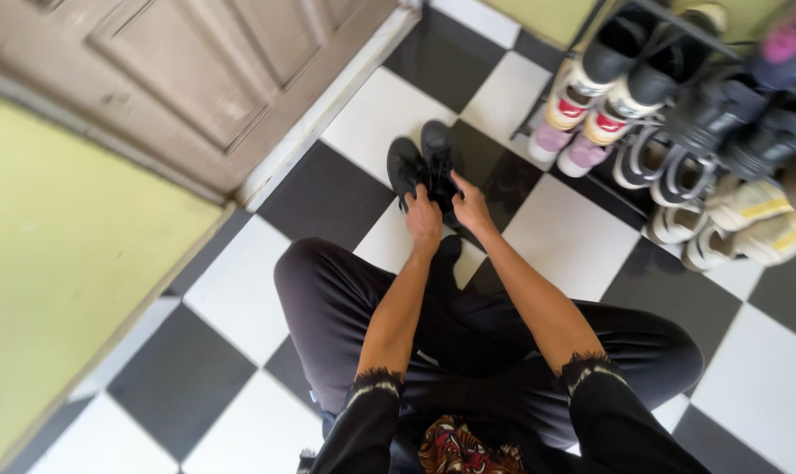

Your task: The person sits on a checkered floor and removes the shoelaces from a pair of black shoes. They pull the laces out of the eyelets one at a time, starting with the right shoe and then the left, leaving the shoes unlaced on the floor.

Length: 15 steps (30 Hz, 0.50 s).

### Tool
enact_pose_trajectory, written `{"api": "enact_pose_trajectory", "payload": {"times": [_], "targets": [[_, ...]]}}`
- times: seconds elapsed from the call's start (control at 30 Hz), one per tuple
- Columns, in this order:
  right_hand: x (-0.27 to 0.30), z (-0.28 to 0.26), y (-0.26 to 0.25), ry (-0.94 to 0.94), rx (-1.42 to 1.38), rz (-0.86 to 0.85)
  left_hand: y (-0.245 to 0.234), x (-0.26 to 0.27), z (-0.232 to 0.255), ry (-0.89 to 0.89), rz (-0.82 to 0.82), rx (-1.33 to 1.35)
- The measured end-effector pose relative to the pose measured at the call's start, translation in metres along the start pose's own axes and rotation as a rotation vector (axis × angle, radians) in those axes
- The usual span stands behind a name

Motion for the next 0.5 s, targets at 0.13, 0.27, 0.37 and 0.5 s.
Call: {"api": "enact_pose_trajectory", "payload": {"times": [0.13, 0.27, 0.37, 0.5], "targets": [[-0.018, -0.056, 0.044, -0.154, -0.069, -0.074, -0.067, -0.023, -0.017, -0.062, 0.089, -0.035], [-0.018, -0.09, 0.102, -0.164, -0.114, -0.185, -0.131, -0.013, -0.046, -0.09, 0.223, -0.013], [-0.006, -0.103, 0.149, -0.258, -0.255, -0.254, -0.163, 0.002, -0.082, -0.174, 0.294, 0.015], [0.025, -0.106, 0.196, -0.301, -0.292, -0.281, -0.191, 0.029, -0.12, -0.297, 0.346, 0.032]]}}
Point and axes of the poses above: each hand's wrist, its own x-axis away from the middle knuckle, its own y-axis out of the palm, z = x × y, the point moved 7 cm from there along -x, towards the middle knuckle, and after that the axes turned 7 degrees about -y, right-handed, at the moved point
